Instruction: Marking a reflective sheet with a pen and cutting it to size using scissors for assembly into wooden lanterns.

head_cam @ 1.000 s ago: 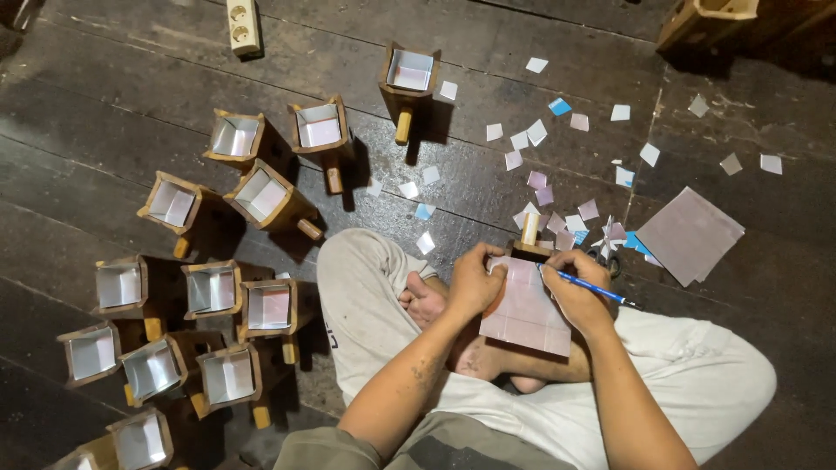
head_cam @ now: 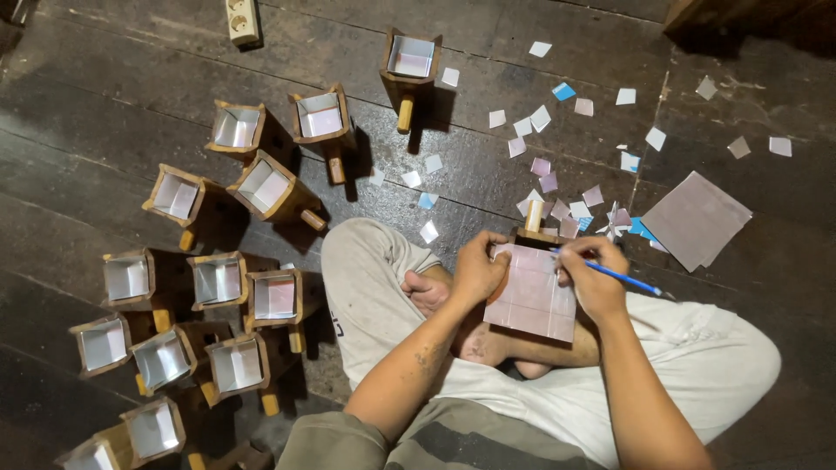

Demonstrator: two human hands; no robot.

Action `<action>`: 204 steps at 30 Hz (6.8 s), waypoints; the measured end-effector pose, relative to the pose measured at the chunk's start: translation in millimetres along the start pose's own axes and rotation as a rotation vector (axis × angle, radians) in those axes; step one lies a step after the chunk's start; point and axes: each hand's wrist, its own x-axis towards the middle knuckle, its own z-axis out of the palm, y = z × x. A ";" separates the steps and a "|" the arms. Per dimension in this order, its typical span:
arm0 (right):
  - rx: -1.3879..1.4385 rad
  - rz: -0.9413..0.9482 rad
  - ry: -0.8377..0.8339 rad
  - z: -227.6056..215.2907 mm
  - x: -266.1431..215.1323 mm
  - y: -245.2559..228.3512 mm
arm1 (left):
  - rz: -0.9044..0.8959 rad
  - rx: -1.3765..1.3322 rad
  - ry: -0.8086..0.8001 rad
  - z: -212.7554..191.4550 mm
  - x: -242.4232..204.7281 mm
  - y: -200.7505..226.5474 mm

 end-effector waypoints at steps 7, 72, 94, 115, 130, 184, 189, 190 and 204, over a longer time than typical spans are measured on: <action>-0.043 -0.062 0.263 -51.8 -53.5 15.7 | -0.096 -0.299 -0.092 -20.5 4.8 -0.1; -0.259 0.356 0.018 -10.0 7.6 43.8 | -0.074 -0.101 -0.002 -27.6 -4.4 5.4; -0.314 0.376 0.058 -8.3 5.9 42.4 | -0.157 -0.062 -0.072 -30.3 7.6 8.7; -0.219 0.327 0.127 -3.7 5.0 26.7 | -0.114 -0.163 -0.056 -30.5 7.4 11.5; -0.239 -0.228 -0.055 32.9 17.1 0.5 | -0.041 -0.145 -0.003 -24.9 5.1 9.2; -0.303 -0.177 -0.007 23.0 12.6 -8.3 | 0.022 -0.113 0.020 -22.2 2.8 10.3; -0.356 -0.045 0.052 -4.5 1.0 4.3 | 0.010 -0.107 0.010 -22.6 0.1 10.0; -0.357 -0.025 0.051 -5.3 1.6 6.0 | 0.005 -0.096 0.013 -24.4 0.9 10.0; -0.194 0.063 0.046 -4.7 10.1 10.7 | 0.016 -0.101 0.028 -19.4 2.3 5.6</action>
